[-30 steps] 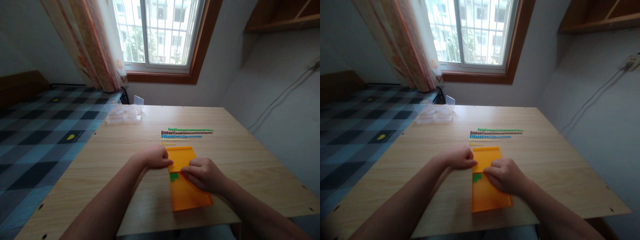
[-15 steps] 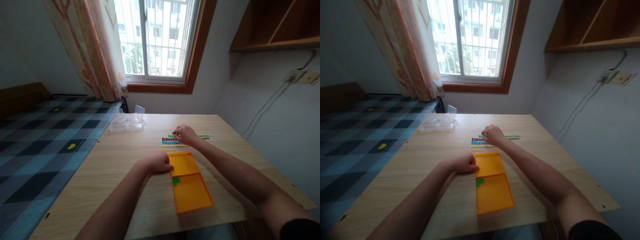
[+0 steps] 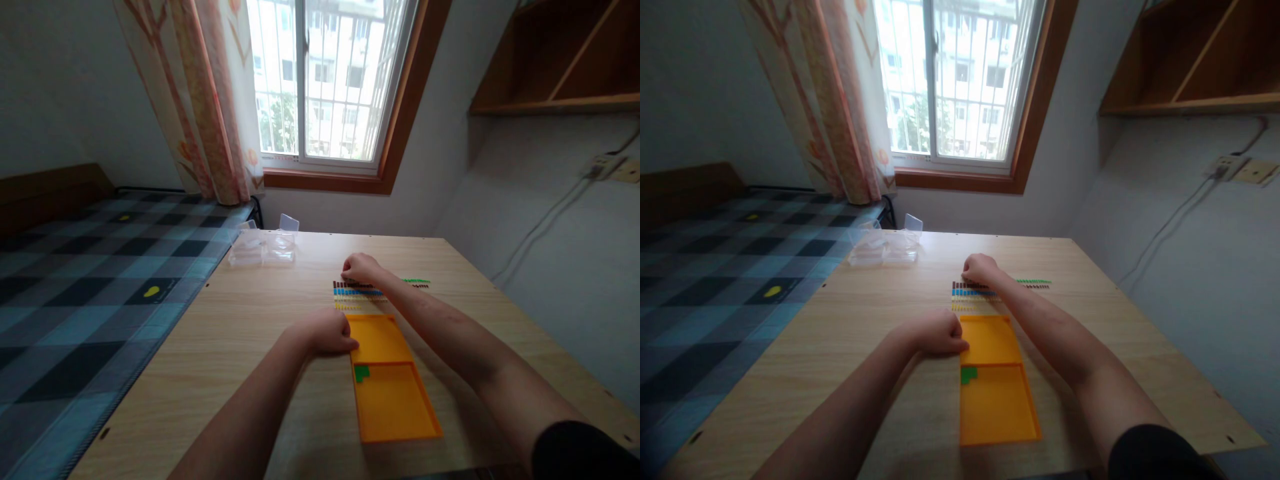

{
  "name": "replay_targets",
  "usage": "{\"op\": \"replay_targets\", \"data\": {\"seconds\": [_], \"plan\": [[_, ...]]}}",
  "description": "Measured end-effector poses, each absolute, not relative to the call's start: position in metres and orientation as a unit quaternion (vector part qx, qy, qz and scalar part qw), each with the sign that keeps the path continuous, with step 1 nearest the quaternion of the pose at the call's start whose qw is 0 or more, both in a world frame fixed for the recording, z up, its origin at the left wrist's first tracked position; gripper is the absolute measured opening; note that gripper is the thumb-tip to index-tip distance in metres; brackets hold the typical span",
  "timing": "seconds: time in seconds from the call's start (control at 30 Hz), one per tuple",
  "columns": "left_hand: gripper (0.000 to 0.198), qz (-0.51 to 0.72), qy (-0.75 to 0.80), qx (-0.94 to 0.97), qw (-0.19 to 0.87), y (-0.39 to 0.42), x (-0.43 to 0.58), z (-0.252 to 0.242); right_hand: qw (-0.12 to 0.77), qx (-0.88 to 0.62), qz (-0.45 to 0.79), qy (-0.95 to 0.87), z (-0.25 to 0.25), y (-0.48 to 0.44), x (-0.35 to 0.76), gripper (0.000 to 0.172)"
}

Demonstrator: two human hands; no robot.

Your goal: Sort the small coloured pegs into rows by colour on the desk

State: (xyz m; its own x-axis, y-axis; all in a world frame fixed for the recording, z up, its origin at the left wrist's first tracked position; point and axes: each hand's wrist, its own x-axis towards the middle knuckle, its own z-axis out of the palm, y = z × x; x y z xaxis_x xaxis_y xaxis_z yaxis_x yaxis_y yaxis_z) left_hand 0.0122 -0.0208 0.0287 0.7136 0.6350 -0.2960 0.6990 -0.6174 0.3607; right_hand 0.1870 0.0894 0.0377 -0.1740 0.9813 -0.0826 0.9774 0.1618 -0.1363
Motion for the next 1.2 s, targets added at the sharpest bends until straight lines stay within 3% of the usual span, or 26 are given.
{"op": "replay_targets", "data": {"seconds": [0.53, 0.8, 1.0, 1.2], "plan": [[0.032, -0.063, 0.366, 0.898, 0.235, -0.019, 0.011, 0.029, 0.085, -0.632, 0.085, -0.766, 0.047, 0.074, 0.185, 0.022], [0.036, -0.070, 0.372, 0.899, 0.220, -0.020, 0.012, 0.030, 0.227, -0.528, 0.111, -0.811, 0.075, -0.058, 0.229, 0.016], [0.037, -0.085, 0.371, 0.897, 0.223, -0.017, 0.015, 0.028, 0.176, -0.508, 0.164, -0.827, 0.036, -0.162, 0.242, 0.011], [0.042, -0.095, 0.372, 0.896, 0.224, -0.015, 0.015, 0.026, 0.152, -0.509, 0.152, -0.833, 0.013, -0.172, 0.227, 0.010]]}}
